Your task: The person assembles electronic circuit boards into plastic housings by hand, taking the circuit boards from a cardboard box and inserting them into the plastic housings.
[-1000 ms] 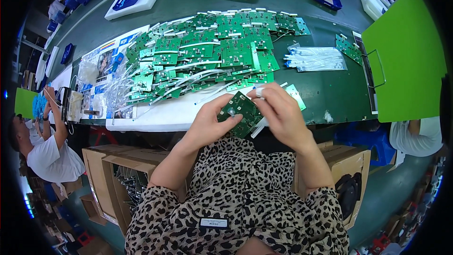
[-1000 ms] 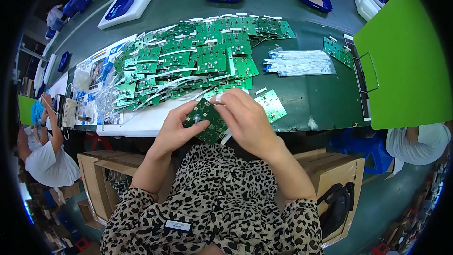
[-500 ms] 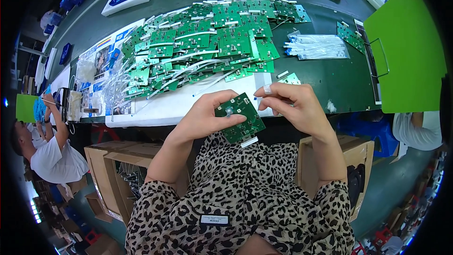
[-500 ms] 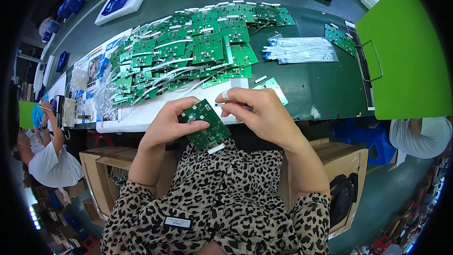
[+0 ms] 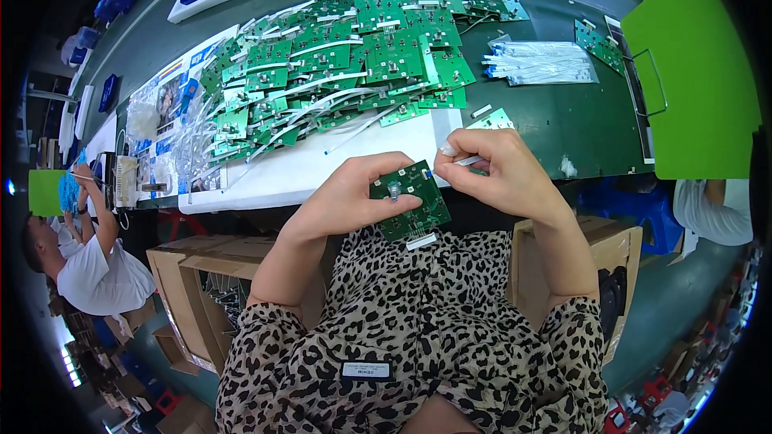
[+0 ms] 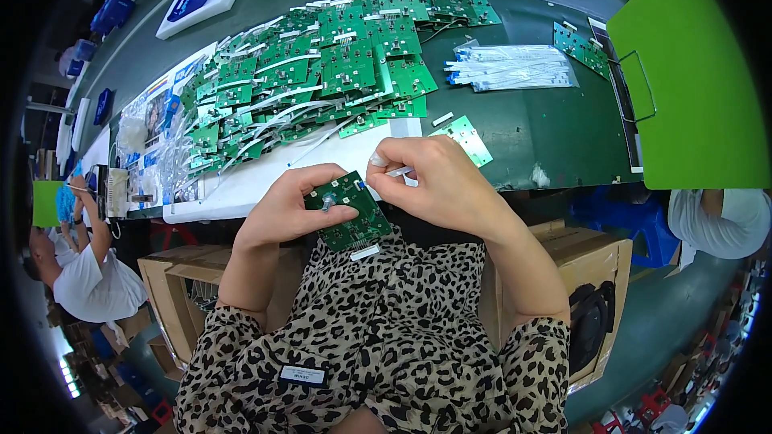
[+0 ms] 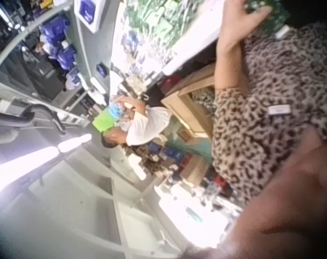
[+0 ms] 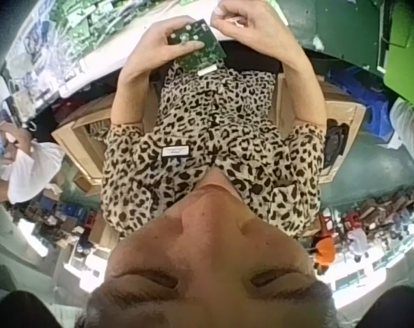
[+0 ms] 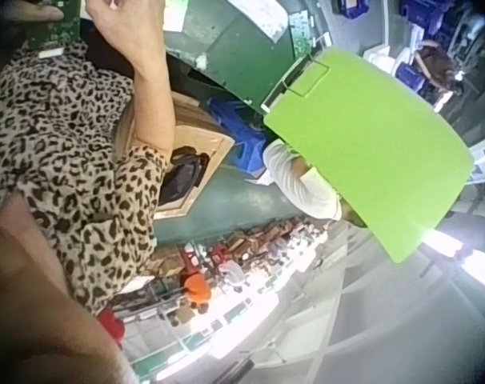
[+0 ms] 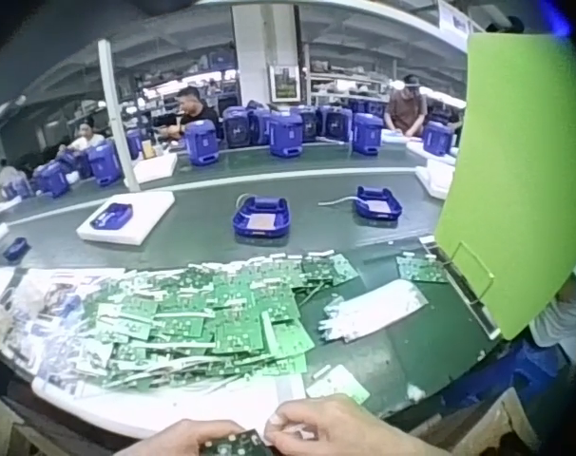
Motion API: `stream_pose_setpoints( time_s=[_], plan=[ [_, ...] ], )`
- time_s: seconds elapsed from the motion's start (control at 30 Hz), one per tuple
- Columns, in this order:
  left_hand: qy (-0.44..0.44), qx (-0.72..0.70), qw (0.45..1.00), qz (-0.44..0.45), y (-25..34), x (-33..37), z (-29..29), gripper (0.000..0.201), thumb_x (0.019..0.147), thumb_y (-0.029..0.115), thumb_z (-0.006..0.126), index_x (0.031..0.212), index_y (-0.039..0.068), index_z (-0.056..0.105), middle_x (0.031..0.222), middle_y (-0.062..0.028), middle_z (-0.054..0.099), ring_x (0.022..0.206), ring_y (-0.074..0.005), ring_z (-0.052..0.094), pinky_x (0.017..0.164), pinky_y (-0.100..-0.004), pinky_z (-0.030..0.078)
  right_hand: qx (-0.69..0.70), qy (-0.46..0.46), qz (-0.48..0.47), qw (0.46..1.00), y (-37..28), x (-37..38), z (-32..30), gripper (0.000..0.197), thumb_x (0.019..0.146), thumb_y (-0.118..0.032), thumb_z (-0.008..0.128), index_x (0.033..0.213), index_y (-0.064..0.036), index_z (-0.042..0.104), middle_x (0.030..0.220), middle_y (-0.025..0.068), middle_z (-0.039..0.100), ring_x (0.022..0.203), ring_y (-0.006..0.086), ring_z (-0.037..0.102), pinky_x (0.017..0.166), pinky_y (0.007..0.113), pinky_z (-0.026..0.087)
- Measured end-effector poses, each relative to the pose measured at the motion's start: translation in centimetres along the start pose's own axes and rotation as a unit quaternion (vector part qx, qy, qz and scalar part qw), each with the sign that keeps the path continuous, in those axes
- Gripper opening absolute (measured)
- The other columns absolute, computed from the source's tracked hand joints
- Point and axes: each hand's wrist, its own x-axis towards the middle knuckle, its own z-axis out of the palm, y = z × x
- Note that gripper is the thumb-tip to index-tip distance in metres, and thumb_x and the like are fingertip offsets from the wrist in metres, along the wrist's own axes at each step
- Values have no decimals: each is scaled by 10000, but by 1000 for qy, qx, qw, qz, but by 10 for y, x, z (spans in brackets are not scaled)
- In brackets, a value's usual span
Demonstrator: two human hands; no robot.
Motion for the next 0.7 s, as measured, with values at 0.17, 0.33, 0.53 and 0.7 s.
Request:
stream_pose_setpoints(
  time_s=[0.17,0.33,0.53,0.7],
  plan=[
    [-10,-6,1000,-15,1,0,0,271,723,90,696,953,-8,590,813,-7,586,747,-58,509,674,-217,416,19,22,-13,1000,0,0,5,122,756,-107,595,770,12,574,687,90,593,624,163,577,566,261,466],
    [-10,-18,999,-31,3,0,0,261,728,92,694,944,-11,589,812,-7,587,750,-58,509,676,-214,417,29,51,-14,998,-1,-2,8,115,739,-112,574,744,2,569,669,130,594,604,243,614,561,309,482],
    [-14,-10,1000,-16,0,0,0,261,726,88,697,940,-13,587,806,-7,584,743,-56,508,664,-212,417,40,53,-13,998,0,-3,9,118,729,-118,577,739,0,570,662,128,592,594,245,612,555,310,480],
    [-23,1,999,-26,6,2,0,272,735,93,673,968,-8,577,808,-53,597,734,-102,536,684,-251,437,-4,6,-4,1000,-1,-4,2,105,746,-81,590,768,20,570,677,46,581,650,72,550,581,230,465]
  ],
)
